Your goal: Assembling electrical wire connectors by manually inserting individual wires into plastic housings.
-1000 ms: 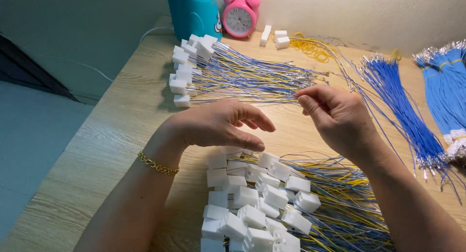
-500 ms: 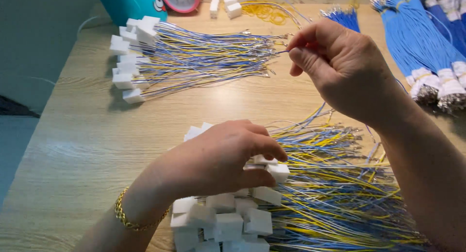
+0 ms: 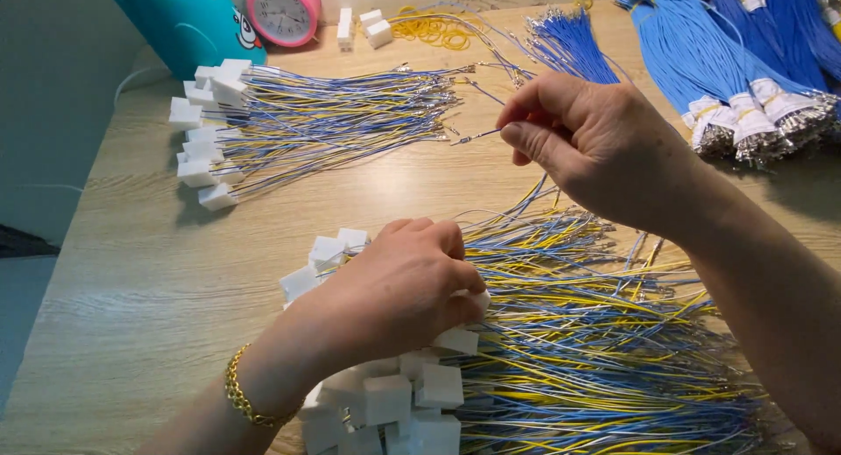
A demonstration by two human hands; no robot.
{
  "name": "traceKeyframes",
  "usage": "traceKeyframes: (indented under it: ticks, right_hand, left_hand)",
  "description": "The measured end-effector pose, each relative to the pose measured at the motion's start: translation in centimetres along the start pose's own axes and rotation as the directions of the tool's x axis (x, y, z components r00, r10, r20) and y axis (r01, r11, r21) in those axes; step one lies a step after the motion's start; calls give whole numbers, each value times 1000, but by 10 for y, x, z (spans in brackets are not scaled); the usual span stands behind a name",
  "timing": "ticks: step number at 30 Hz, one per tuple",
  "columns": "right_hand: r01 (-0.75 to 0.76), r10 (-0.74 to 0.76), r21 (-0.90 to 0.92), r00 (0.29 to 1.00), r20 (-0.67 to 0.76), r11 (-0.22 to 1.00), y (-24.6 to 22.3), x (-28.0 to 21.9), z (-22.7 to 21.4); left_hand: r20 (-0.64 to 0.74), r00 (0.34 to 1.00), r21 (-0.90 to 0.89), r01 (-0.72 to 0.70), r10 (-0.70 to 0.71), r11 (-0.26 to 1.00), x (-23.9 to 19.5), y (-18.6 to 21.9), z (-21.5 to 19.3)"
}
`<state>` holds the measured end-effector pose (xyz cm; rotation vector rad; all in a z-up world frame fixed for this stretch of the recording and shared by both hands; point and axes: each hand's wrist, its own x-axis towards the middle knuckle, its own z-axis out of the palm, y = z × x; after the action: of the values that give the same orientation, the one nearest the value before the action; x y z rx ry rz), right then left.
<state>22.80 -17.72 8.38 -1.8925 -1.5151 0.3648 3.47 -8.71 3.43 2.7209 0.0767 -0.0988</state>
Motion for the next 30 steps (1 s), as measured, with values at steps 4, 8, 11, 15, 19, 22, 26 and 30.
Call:
traceKeyframes:
  ticks: [4,8,11,15,19,22,26,30]
  right_hand:
    - [45,-45,-8,999,-11,999,1,-1,3]
    - [39,-39,7,999,10,999,0,-1,4]
    - [37,-37,6,999,18,999,0,0,6]
    - [29,-30,39,999,32,999,2,2,7]
    - [24,-26,40,999,41,999,2,2,6]
    - [44,-45,53,999,23,998,4,2,8]
    - [7,-9,42,999,40,999,4,3,9]
    - [-22,19,55,998,55,998,6,4,9]
  left_hand:
    - [79,991,141,96,-108,985,15,13,0]
    - [137,983,293,80,-125,953,26,21,4]
    - [172,979,301,56,-112,952,31,22,4]
    - [178,979,268,45,-96,962,32,18,1]
    - [152,961,288,180,-230,941,38,33,-6]
    - [75,969,340,198,-236,919,42,38,-3]
    - [303,895,464,161,-327,871,44,48,-8]
    - [362,867,402,185,-341,897,47,47,-13]
